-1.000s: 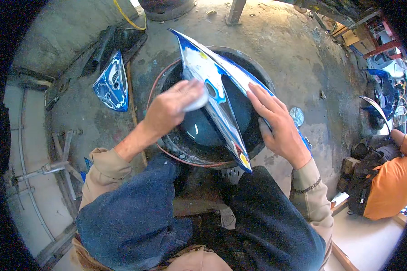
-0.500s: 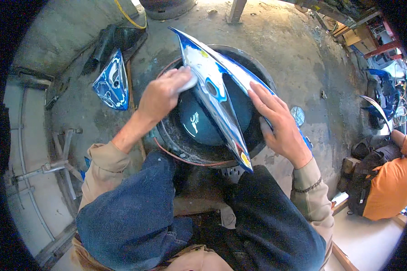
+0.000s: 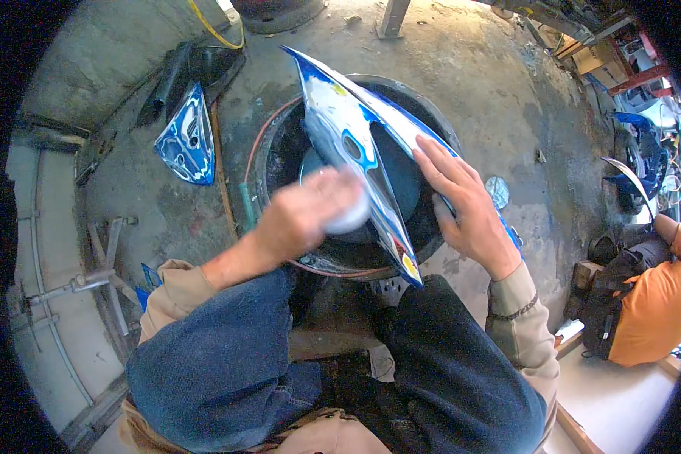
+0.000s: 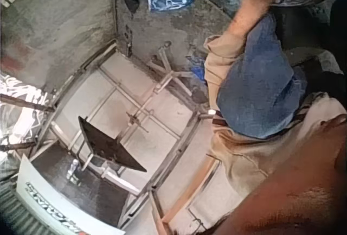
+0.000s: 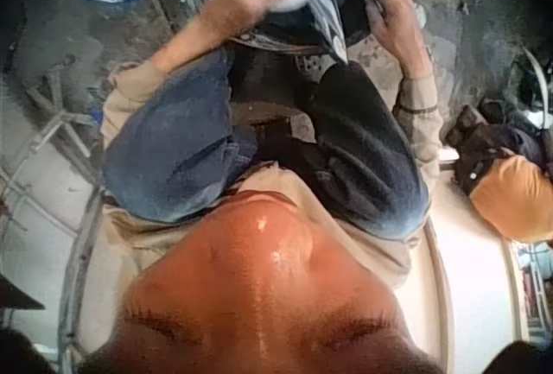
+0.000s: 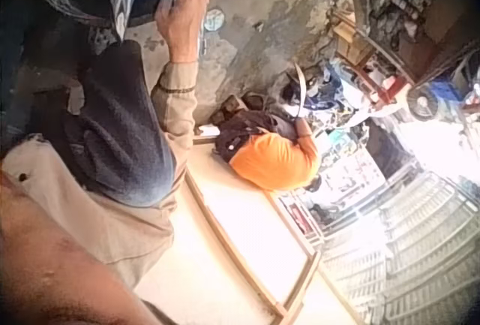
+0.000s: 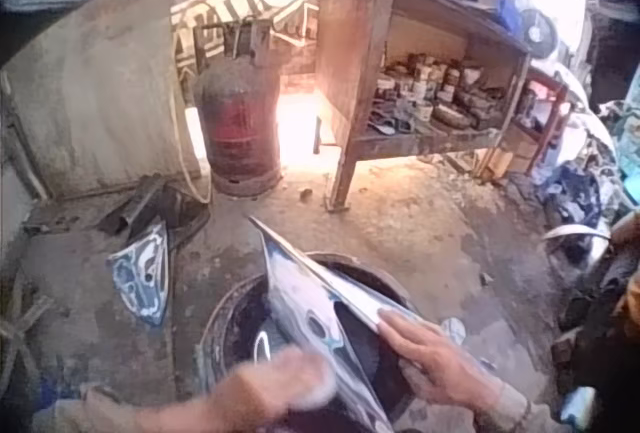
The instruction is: The person wet sands a blue and white motorcycle fairing by hand with a sanding pad over a bucket of water, frequently dipping the pad into the water.
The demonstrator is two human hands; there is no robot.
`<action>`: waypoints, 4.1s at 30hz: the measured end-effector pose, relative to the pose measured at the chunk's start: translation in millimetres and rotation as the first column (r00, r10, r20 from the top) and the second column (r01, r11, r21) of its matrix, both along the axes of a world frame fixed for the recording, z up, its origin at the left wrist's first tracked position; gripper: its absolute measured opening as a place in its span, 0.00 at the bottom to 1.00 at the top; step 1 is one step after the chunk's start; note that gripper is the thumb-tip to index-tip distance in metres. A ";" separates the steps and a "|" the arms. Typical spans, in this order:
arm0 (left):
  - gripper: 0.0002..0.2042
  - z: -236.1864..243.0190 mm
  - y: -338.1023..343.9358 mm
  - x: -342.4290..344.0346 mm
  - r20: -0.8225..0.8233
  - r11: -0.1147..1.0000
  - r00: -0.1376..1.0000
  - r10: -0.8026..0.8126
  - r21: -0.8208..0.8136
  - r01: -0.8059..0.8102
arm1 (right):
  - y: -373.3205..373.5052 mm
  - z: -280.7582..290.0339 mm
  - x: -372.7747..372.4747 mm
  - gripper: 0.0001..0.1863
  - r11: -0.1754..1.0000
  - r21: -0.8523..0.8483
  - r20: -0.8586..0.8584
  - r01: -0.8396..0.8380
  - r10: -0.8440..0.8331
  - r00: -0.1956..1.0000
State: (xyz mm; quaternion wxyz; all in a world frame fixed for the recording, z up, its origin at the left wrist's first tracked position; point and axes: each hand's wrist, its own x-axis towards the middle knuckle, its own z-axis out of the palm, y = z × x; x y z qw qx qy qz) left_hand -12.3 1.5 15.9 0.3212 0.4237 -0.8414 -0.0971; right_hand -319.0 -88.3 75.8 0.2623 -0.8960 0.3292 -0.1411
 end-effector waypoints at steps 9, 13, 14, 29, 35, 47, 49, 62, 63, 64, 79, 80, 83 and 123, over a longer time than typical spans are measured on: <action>0.21 -5.2 -31.5 28.4 0.066 0.986 0.989 0.135 -0.106 -0.127 | 1.5 0.5 2.8 0.51 1.000 -0.012 0.002 -0.009 0.009 1.000; 0.21 5.6 11.2 -13.1 0.012 0.983 0.985 -0.171 -0.073 0.171 | 0.2 -1.6 -0.9 0.51 1.000 -0.008 0.004 -0.009 0.009 1.000; 0.21 13.4 14.2 -18.6 0.059 0.970 0.972 -0.228 -0.075 0.232 | 0.5 -1.7 -1.6 0.51 1.000 -0.008 0.001 -0.008 0.008 1.000; 0.23 -4.7 -12.4 8.8 0.008 0.990 0.991 0.137 -0.040 -0.136 | 0.6 -3.4 -0.4 0.51 1.000 -0.013 -0.005 -0.004 0.004 1.000; 0.21 5.0 28.6 -37.6 0.006 0.954 0.960 -0.279 -0.108 0.278 | 1.6 -4.2 -3.4 0.49 1.000 0.001 -0.008 0.009 -0.009 1.000; 0.21 5.5 19.1 -40.4 -0.023 0.951 0.956 -0.291 -0.115 0.287 | 0.5 -7.4 -4.9 0.50 1.000 -0.009 0.019 0.002 -0.002 1.000; 0.21 10.8 10.5 -35.4 -0.061 0.989 0.988 -0.140 -0.061 0.136 | -0.8 -8.0 -3.1 0.49 0.999 -0.035 0.035 -0.010 0.011 0.999; 0.20 5.8 33.2 -58.2 -0.051 0.889 0.889 -0.455 -0.095 0.449 | -0.3 -5.6 -5.0 0.46 0.999 -0.041 0.034 -0.006 0.007 0.999; 0.20 5.0 25.5 -52.7 -0.083 0.930 0.927 -0.366 -0.073 0.360 | 0.0 -4.8 -4.1 0.46 0.999 -0.047 0.030 -0.003 0.004 1.000; 0.20 5.6 18.5 -46.5 -0.109 0.962 0.956 -0.272 -0.044 0.268 | 0.6 -4.9 -3.1 0.46 0.999 -0.050 0.029 0.000 0.002 1.000; 0.20 10.9 24.2 -52.1 -0.126 0.931 0.923 -0.362 -0.014 0.364 | -1.5 -10.7 -5.6 0.46 0.997 -0.073 0.030 -0.016 0.019 0.999; 0.19 11.0 19.1 -47.4 -0.154 0.962 0.951 -0.266 0.011 0.271 | -1.8 -11.0 -4.7 0.46 0.997 -0.073 0.031 -0.019 0.021 0.999; 0.19 7.1 24.7 -50.3 -0.135 0.945 0.936 -0.324 -0.006 0.326 | -2.1 -9.7 -4.6 0.46 0.997 -0.073 0.030 -0.023 0.026 0.999; 0.24 -2.3 13.0 -14.1 -0.024 0.997 0.997 -0.071 0.002 0.071 | -1.6 -1.6 -0.1 0.48 1.000 -0.014 0.022 -0.011 0.011 1.000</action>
